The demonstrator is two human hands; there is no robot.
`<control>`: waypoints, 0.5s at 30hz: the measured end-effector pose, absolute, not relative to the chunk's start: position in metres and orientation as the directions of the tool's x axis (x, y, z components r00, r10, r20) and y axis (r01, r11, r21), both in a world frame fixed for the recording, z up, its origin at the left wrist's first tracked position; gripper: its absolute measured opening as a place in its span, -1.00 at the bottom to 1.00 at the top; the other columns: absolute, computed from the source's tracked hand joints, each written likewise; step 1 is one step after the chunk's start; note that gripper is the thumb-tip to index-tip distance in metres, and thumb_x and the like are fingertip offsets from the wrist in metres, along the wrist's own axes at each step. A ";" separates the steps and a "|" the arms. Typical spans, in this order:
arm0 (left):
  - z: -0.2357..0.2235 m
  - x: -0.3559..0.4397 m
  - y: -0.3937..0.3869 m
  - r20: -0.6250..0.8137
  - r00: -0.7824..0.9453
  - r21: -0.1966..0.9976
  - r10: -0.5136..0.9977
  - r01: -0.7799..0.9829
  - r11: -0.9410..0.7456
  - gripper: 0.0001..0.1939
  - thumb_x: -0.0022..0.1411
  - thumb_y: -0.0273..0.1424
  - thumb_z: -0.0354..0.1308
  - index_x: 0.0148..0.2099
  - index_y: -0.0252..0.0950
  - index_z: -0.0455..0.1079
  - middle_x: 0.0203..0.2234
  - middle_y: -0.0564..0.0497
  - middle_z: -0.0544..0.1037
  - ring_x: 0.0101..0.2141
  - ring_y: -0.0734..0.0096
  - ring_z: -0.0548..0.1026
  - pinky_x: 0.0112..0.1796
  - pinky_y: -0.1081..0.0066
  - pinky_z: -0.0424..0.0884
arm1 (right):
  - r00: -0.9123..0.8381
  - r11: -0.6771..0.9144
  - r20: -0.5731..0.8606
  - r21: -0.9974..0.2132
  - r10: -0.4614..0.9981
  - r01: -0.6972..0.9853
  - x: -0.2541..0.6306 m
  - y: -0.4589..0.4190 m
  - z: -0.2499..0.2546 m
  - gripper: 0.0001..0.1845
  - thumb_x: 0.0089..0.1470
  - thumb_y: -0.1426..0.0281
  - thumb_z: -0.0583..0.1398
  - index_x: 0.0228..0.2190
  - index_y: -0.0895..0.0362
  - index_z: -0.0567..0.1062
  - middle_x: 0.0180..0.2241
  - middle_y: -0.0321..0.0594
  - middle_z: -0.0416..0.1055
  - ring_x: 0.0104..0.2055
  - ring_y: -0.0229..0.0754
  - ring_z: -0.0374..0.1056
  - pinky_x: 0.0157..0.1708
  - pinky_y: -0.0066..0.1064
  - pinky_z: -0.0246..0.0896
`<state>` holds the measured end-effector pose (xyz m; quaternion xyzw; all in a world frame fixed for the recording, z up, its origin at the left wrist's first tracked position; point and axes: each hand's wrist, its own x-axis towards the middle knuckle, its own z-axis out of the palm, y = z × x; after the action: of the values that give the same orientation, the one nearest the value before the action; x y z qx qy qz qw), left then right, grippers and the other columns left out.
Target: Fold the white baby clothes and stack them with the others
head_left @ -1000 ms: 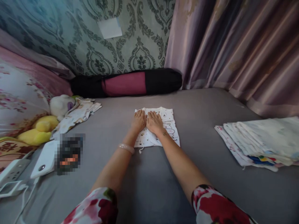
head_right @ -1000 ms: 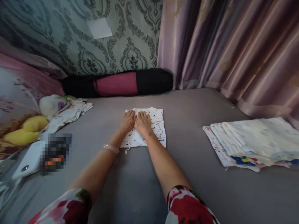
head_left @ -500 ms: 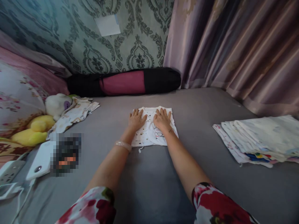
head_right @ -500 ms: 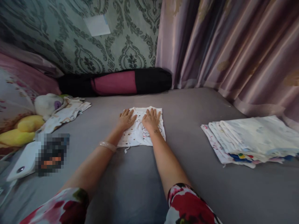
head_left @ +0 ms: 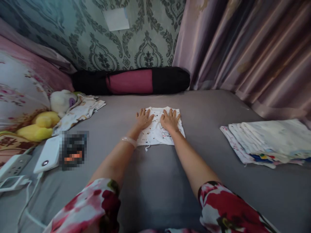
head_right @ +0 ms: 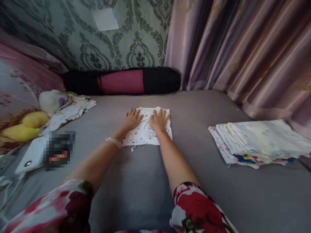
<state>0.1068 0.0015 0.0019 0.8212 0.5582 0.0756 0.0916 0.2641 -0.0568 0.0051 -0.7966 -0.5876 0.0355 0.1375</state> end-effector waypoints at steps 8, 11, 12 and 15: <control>0.014 0.082 -0.036 0.037 0.380 0.307 0.924 0.876 -0.373 -0.31 0.39 -0.07 -0.26 0.41 -0.34 -0.12 0.39 -0.24 -0.14 0.37 0.05 -0.17 0.27 -0.03 -0.11 | 0.089 -0.058 0.077 -0.336 0.993 0.940 0.286 -0.091 0.028 -0.37 0.33 0.22 -0.21 0.33 0.18 0.02 0.39 0.00 -0.18 0.42 0.04 -0.34 0.31 0.14 -0.47; 0.013 0.078 -0.070 0.030 0.487 0.252 0.873 0.842 -0.478 -0.33 0.39 -0.09 -0.24 0.41 -0.34 -0.11 0.39 -0.23 -0.12 0.37 0.07 -0.17 0.27 -0.07 -0.15 | -0.051 0.068 0.068 -0.268 0.996 0.961 0.280 -0.121 0.023 -0.37 0.31 0.23 -0.16 0.31 0.23 0.07 0.38 0.02 -0.18 0.42 0.03 -0.33 0.33 0.04 -0.42; 0.013 0.078 -0.080 0.026 0.520 0.236 0.854 0.827 -0.510 -0.33 0.39 -0.09 -0.25 0.40 -0.35 -0.09 0.39 -0.23 -0.09 0.37 0.09 -0.16 0.28 -0.06 -0.15 | -0.090 0.100 0.050 -0.254 0.995 0.962 0.276 -0.130 0.020 -0.37 0.31 0.23 -0.15 0.31 0.23 0.08 0.38 0.02 -0.17 0.42 0.04 -0.32 0.33 0.03 -0.40; 0.014 0.082 -0.101 0.009 0.586 0.215 0.810 0.790 -0.574 -0.34 0.40 -0.08 -0.30 0.40 -0.34 -0.06 0.38 -0.20 -0.03 0.36 0.12 -0.13 0.28 -0.02 -0.15 | -0.146 0.143 0.005 -0.237 0.989 0.961 0.264 -0.146 0.014 -0.37 0.33 0.20 -0.18 0.31 0.20 0.08 0.39 0.00 -0.18 0.42 0.04 -0.30 0.32 0.05 -0.37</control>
<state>0.0821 -0.1011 0.0136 0.8856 0.4516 0.0530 0.0945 0.2637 -0.1464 0.0138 -0.6487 -0.7516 0.0887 0.0801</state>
